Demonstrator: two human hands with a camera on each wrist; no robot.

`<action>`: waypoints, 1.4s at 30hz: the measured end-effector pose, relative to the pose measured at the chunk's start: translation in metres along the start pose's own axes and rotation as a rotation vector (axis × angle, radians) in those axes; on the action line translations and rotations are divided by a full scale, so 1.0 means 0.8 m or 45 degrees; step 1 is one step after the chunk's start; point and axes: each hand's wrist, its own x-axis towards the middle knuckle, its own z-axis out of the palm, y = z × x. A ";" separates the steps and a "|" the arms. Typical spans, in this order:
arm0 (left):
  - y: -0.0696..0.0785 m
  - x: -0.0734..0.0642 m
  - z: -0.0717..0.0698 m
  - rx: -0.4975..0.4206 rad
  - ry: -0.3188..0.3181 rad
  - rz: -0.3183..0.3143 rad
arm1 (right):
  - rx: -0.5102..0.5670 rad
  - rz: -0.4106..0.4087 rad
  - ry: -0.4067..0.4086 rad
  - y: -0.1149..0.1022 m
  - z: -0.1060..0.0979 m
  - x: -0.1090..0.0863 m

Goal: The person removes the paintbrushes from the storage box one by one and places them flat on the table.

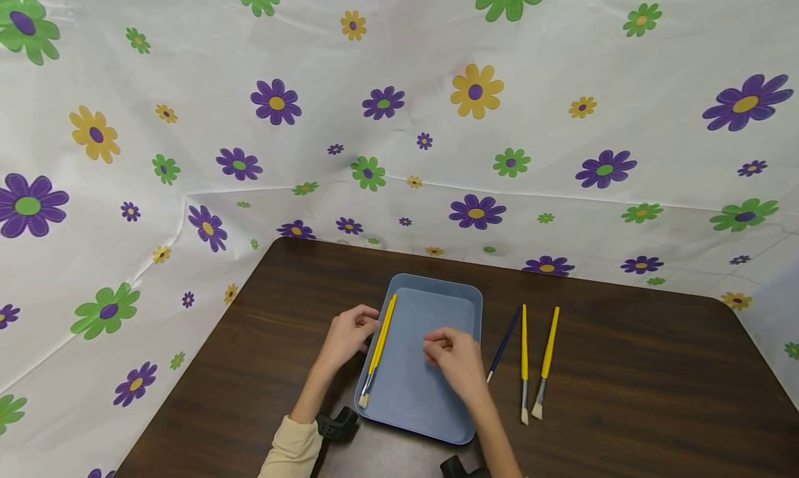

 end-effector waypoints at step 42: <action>0.003 0.002 0.000 0.004 -0.017 -0.001 | 0.083 -0.072 -0.187 0.007 0.079 -0.019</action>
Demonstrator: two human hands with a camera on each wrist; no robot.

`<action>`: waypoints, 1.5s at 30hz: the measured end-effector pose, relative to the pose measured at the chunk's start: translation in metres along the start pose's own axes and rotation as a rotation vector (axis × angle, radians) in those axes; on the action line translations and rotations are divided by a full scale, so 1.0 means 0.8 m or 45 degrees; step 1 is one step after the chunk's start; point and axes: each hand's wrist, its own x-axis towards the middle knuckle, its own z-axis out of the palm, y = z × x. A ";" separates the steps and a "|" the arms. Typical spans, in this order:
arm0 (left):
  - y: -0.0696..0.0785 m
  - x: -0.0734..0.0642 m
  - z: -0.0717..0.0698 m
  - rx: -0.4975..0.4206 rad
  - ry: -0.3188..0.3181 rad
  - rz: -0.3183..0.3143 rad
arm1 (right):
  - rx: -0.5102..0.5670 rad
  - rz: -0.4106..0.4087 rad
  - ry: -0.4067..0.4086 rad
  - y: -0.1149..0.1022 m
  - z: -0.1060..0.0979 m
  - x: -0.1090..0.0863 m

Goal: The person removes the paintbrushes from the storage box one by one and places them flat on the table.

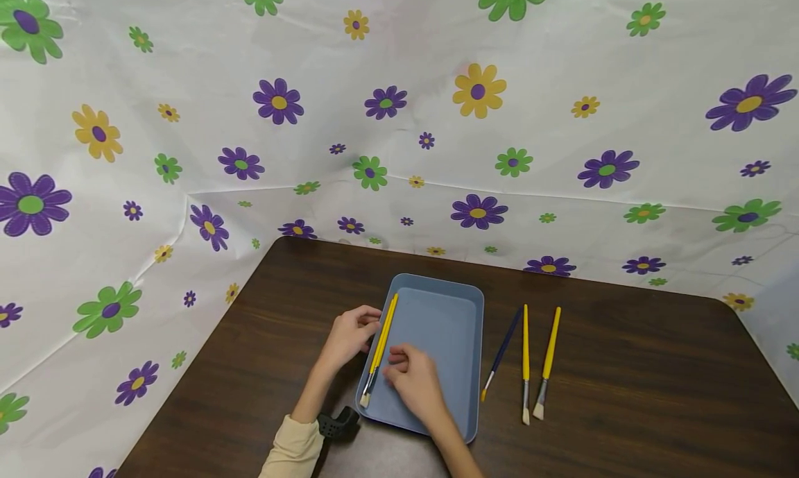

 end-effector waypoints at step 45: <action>0.002 -0.001 0.002 0.007 0.014 0.014 | -0.104 -0.060 0.037 0.008 0.024 0.010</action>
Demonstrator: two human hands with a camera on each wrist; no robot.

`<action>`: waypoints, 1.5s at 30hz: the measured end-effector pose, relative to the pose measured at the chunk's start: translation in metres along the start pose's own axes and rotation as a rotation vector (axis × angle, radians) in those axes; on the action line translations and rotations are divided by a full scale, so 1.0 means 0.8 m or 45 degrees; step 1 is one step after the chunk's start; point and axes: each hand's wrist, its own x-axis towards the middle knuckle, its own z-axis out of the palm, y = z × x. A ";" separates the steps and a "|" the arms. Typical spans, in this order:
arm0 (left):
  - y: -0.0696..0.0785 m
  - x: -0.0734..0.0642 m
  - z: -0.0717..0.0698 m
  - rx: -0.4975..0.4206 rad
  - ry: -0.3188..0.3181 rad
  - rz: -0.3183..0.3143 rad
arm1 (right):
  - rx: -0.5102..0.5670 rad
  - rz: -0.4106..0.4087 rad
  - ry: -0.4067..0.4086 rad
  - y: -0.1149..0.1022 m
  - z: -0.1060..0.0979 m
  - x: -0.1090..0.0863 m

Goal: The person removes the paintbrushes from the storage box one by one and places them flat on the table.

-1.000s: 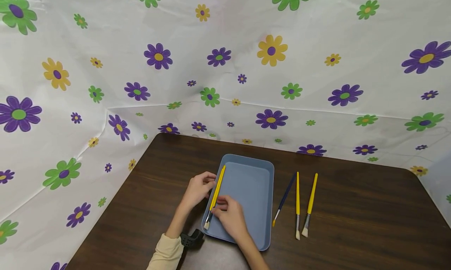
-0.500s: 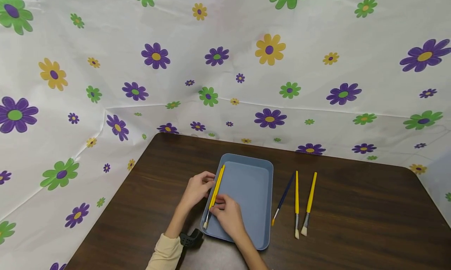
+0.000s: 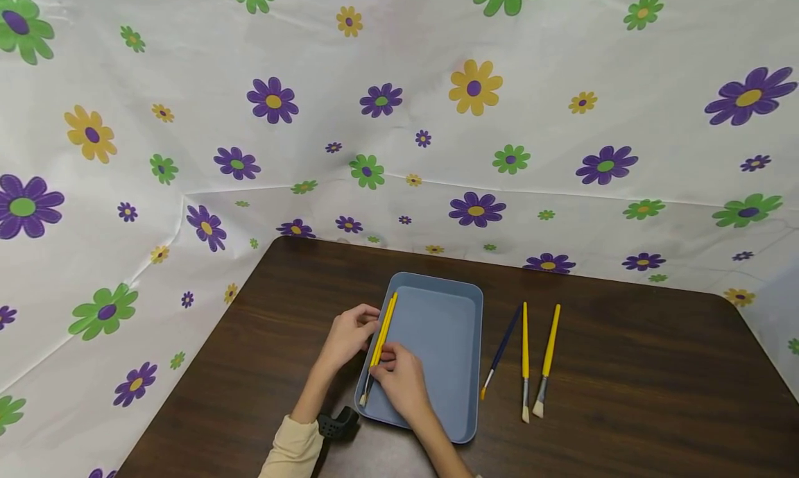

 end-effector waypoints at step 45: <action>0.004 0.001 0.000 0.074 0.031 0.001 | -0.087 0.000 0.084 -0.005 0.010 0.001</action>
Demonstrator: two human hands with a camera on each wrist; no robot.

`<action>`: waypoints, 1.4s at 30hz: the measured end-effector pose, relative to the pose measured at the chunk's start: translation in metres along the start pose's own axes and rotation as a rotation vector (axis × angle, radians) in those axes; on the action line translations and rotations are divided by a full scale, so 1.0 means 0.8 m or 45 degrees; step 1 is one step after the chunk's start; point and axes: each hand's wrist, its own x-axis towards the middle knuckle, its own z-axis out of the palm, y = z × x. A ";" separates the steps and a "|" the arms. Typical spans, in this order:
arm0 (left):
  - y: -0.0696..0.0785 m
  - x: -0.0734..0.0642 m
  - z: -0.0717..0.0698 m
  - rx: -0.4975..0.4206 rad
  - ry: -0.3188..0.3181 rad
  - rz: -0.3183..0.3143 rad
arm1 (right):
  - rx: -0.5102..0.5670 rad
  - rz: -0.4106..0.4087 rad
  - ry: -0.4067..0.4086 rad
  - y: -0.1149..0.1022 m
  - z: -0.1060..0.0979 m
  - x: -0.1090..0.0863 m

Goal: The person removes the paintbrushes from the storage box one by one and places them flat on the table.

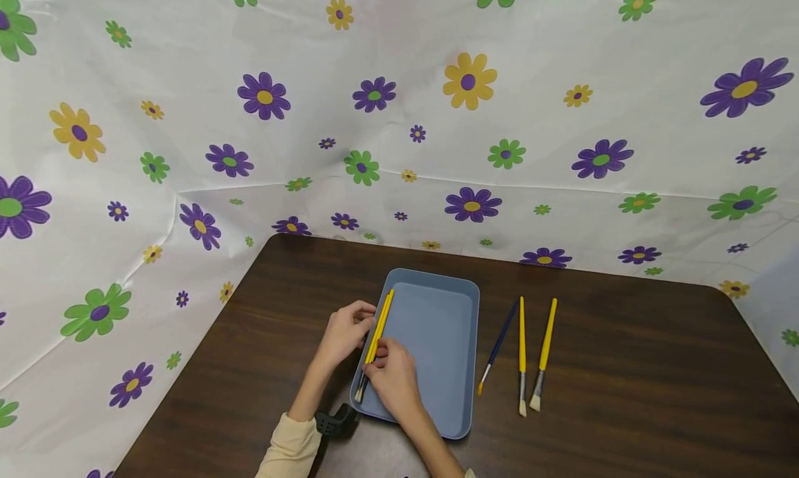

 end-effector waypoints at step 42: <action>-0.002 -0.001 0.000 0.017 0.003 0.006 | 0.087 -0.007 -0.058 0.003 -0.002 0.002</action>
